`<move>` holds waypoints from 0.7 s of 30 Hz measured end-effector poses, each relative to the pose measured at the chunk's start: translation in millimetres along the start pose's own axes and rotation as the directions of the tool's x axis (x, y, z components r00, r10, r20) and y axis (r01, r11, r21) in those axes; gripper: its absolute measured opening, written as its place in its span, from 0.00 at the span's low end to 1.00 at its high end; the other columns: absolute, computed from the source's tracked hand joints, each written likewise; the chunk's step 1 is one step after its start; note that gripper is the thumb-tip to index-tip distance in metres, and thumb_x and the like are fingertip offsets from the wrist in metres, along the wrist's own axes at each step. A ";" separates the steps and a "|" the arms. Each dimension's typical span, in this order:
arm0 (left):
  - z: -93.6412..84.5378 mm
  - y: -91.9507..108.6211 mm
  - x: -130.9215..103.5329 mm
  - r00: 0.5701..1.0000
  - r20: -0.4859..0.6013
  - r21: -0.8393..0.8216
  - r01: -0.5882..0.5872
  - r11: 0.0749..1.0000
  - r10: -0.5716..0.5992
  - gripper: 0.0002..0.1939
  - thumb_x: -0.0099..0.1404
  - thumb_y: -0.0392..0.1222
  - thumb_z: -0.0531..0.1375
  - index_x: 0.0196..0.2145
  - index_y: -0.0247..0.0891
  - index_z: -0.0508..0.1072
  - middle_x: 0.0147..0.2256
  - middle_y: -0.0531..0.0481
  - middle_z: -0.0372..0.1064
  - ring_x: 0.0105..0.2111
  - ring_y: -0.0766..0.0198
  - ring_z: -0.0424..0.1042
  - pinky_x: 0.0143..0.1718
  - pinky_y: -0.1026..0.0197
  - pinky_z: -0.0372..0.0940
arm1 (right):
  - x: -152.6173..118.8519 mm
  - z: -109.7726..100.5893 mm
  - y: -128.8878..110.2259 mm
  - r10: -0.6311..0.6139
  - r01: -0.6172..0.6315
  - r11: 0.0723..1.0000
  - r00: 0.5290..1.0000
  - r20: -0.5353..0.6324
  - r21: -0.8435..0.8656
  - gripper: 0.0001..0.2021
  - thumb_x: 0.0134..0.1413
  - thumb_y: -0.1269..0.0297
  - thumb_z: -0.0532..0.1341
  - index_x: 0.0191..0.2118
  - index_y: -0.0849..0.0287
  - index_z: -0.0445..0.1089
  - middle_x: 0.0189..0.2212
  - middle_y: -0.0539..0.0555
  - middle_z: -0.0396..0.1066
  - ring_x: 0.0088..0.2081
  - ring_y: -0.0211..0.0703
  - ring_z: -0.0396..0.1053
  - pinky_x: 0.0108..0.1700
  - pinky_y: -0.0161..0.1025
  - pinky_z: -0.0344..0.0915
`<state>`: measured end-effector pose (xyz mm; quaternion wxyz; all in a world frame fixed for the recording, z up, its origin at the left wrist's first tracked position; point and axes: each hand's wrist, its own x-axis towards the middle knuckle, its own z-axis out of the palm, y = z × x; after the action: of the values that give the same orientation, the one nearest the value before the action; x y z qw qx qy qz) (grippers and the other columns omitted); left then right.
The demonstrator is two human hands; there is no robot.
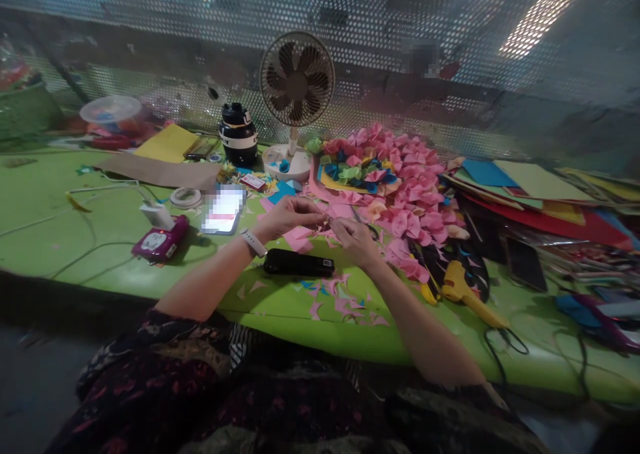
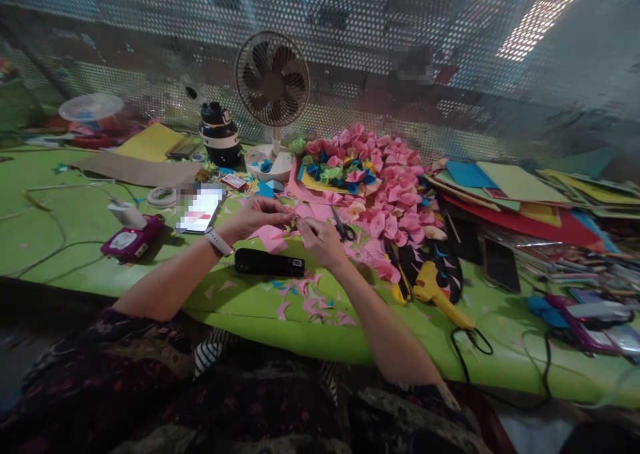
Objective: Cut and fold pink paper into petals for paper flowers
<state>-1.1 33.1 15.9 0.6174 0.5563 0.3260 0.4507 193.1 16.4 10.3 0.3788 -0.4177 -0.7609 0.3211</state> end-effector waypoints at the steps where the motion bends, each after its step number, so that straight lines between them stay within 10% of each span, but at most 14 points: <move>1: 0.4 0.2 -0.1 1.000 0.005 -0.003 0.005 1.000 -0.005 0.19 0.46 0.50 0.75 0.29 0.32 0.80 0.30 0.46 0.79 0.30 0.67 0.76 0.37 0.62 0.71 | 0.1 -0.2 0.0 -0.003 0.003 1.000 1.000 0.005 0.003 0.26 0.61 0.41 0.52 0.20 0.55 0.55 0.16 0.47 0.54 0.23 0.37 0.53 0.27 0.37 0.50; 15: 2.5 -2.9 -1.8 0.999 0.006 0.020 -0.038 0.999 0.038 0.20 0.49 0.53 0.74 0.30 0.33 0.79 0.28 0.48 0.77 0.27 0.67 0.75 0.34 0.62 0.72 | -1.0 0.7 0.8 -0.006 0.002 0.995 0.999 0.039 0.104 0.26 0.60 0.40 0.54 0.21 0.55 0.57 0.17 0.46 0.54 0.22 0.36 0.53 0.26 0.36 0.51; 21: 4.6 4.1 -3.1 0.966 -0.166 0.064 -0.189 0.980 0.197 0.20 0.50 0.54 0.73 0.24 0.34 0.74 0.22 0.53 0.71 0.22 0.72 0.68 0.29 0.66 0.66 | -3.2 9.7 8.6 -0.081 0.088 0.993 0.993 -0.091 0.084 0.16 0.61 0.52 0.59 0.47 0.56 0.72 0.30 0.51 0.70 0.28 0.38 0.64 0.32 0.37 0.61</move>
<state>1.1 28.4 20.4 0.5269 0.5590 0.3326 0.5471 189.5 15.8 -2.6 0.4429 -0.3815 -0.7458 0.3196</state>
